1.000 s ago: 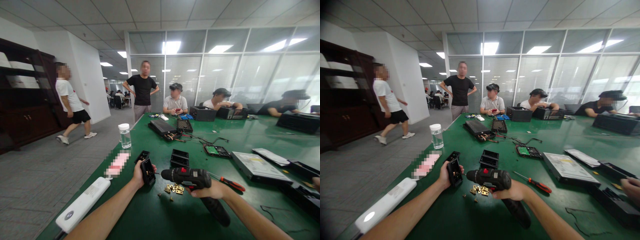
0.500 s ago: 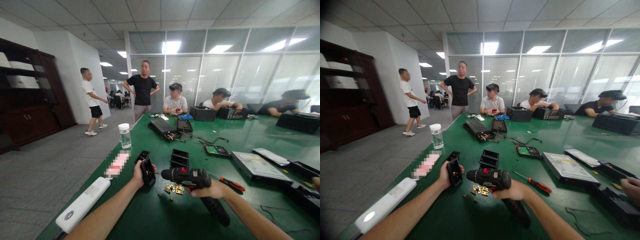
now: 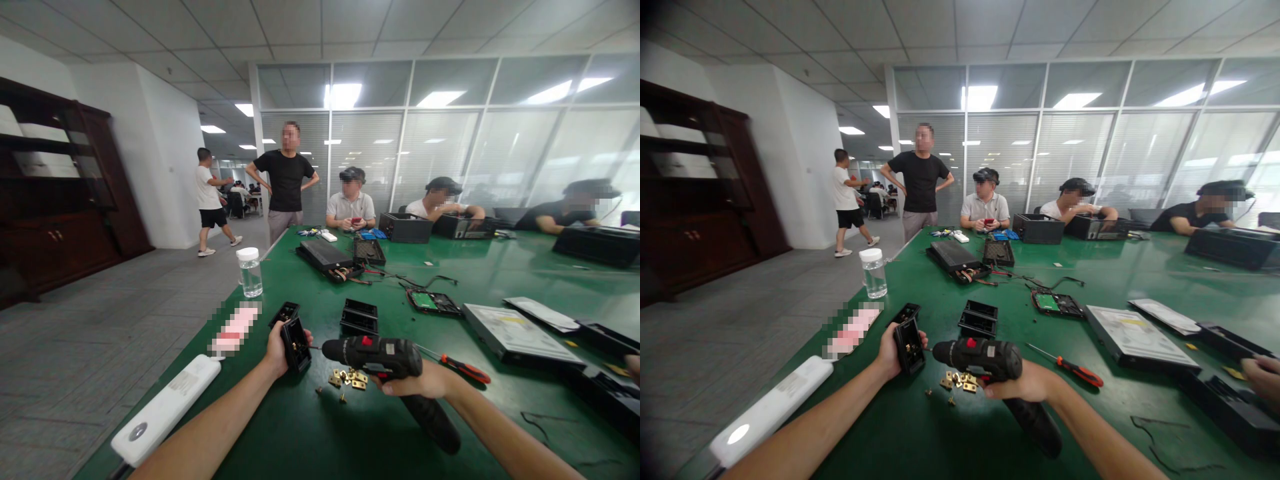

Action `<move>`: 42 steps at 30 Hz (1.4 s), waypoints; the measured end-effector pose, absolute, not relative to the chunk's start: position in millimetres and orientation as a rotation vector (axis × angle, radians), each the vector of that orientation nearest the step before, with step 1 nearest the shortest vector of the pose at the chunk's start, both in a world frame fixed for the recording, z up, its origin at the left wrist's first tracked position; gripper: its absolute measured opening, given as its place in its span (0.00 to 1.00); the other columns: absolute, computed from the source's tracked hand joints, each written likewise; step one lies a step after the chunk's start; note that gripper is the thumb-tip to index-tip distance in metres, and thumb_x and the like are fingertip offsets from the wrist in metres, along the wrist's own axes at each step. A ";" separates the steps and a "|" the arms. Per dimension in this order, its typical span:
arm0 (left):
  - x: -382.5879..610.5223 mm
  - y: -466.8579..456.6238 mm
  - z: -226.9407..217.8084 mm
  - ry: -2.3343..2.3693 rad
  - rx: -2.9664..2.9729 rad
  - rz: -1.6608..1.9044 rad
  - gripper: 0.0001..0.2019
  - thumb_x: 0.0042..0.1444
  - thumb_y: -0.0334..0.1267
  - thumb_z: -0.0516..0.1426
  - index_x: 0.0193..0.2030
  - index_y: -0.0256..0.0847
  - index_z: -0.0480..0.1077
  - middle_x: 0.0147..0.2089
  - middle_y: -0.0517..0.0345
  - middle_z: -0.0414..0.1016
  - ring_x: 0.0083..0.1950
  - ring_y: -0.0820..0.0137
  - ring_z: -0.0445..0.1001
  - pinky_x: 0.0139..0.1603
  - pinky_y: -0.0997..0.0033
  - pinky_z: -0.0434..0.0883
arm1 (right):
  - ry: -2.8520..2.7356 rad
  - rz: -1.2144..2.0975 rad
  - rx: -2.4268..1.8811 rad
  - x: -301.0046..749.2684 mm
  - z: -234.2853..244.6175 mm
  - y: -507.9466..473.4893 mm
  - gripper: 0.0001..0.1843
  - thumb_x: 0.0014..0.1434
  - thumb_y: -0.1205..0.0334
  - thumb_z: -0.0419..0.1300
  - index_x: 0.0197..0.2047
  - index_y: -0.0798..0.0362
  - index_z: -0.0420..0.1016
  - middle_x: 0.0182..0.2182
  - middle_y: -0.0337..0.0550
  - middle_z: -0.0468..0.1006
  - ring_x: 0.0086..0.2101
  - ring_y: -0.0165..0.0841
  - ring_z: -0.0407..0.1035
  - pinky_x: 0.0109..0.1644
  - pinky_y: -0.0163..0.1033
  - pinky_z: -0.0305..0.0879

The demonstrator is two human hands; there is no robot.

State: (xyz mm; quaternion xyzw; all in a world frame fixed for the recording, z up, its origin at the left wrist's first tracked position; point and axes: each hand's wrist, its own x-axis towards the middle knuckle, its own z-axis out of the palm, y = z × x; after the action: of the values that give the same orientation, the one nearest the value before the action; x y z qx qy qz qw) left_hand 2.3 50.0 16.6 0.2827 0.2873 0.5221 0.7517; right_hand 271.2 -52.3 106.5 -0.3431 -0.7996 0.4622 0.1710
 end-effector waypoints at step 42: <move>3.2 49.7 17.8 0.653 0.572 1.142 0.20 0.44 0.45 0.44 0.27 0.27 0.67 0.27 0.41 0.70 0.30 0.60 0.70 0.33 0.61 0.64 | -2.202 1.395 -0.808 264.7 112.5 -55.4 0.11 0.48 0.61 0.52 0.38 0.46 0.66 0.37 0.42 0.68 0.40 0.32 0.62 0.44 0.37 0.58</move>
State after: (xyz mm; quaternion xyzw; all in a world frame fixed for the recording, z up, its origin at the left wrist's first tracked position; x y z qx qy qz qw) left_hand 3.2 49.7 17.8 0.2623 0.2994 0.5231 0.7536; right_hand 264.7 -55.4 112.5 -0.2899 -0.7899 0.5002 0.2048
